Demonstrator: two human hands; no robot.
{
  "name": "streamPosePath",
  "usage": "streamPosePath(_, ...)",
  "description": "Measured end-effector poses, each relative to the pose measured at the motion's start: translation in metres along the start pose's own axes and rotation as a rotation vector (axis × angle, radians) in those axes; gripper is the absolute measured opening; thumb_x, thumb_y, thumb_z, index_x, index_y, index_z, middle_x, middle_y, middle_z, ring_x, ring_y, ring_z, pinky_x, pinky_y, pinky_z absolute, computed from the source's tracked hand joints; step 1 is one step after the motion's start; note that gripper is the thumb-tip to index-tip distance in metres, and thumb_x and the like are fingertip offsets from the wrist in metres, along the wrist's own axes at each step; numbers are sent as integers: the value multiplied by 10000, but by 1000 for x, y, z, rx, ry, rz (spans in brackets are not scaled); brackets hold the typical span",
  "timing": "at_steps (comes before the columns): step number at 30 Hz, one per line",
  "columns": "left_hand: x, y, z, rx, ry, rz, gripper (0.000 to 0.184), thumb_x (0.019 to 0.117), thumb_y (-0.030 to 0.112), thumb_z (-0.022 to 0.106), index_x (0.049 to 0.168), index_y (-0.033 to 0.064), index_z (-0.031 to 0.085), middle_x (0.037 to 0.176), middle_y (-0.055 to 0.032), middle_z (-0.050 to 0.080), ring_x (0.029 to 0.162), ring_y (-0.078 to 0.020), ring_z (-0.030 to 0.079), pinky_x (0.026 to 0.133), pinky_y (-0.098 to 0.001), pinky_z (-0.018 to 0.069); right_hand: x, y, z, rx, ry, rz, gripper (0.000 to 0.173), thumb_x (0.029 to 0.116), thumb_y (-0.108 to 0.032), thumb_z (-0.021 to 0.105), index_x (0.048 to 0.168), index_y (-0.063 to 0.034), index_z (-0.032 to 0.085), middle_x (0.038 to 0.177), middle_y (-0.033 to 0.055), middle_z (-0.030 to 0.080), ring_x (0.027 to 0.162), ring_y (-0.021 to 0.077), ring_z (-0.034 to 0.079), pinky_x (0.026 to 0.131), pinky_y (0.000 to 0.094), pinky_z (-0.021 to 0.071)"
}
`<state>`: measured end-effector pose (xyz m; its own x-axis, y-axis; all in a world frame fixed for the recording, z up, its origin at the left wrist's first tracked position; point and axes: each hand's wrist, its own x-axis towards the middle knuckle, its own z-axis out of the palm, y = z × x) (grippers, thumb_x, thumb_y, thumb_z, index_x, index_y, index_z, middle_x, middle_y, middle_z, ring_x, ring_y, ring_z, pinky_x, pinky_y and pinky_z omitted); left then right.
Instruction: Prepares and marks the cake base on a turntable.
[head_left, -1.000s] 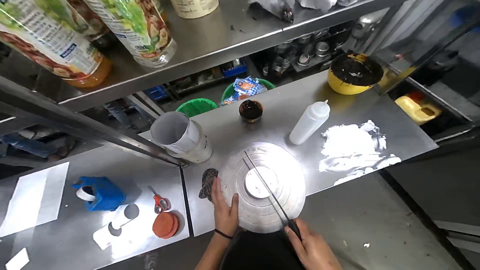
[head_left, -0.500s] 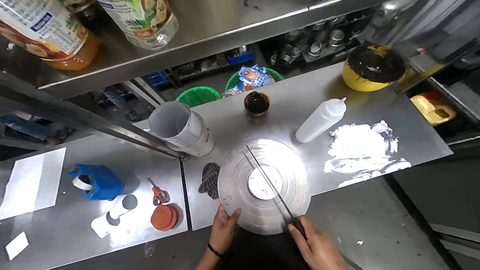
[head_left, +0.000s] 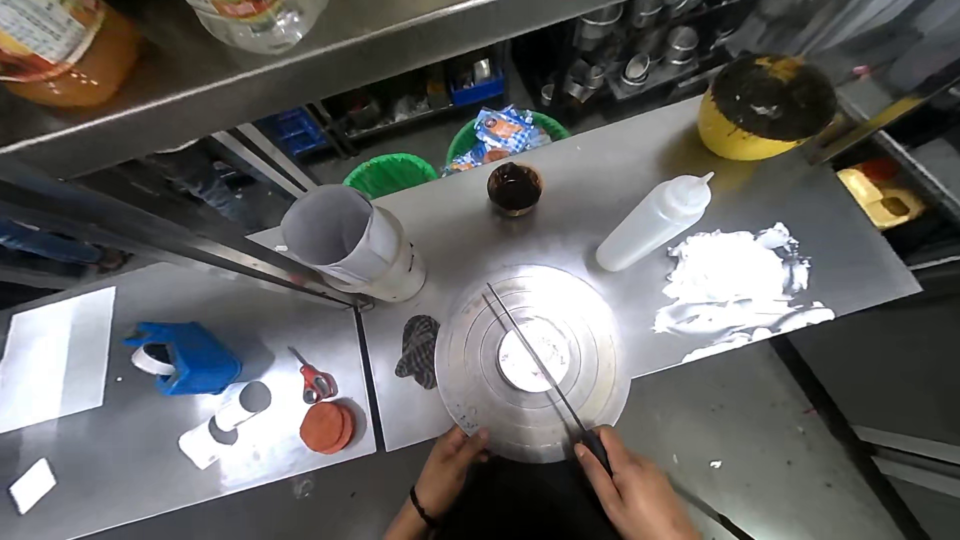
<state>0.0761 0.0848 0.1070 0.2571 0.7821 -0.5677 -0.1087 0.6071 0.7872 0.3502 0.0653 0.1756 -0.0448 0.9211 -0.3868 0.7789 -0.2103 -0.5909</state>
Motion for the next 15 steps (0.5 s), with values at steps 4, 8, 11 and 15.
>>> streamPosePath(4,-1,-3,0,46,-52,9,243,1045,193,554,1142,-10,645,1013,-83,740,920,-182,719,856,-370,605,-1,-2,0,4,-5,0,433,1060,-461,453,1145,-76,632,665,51,615,570,219,628,512,437,526)
streamPosePath(8,5,1,-9,9,20,2,306,1071,217,484,1153,-26,650,1029,-98,735,936,-189,719,876,-391,605,-2,0,-2,36,12,12,426,1059,-462,459,1154,-88,639,680,30,624,579,190,624,522,410,528)
streamPosePath(11,21,20,-25,14,238,69,325,1079,190,422,1096,-23,666,938,-98,716,852,-170,696,812,-357,594,-1,4,-6,100,60,32,404,1053,-448,481,1153,-93,646,680,12,616,561,151,596,508,381,515)
streamPosePath(15,19,13,-24,127,253,134,288,1070,187,460,1079,-17,662,925,-91,713,860,-176,698,829,-354,593,0,10,-10,144,100,65,412,1050,-470,477,1157,-108,640,648,-8,592,513,131,572,474,363,505)
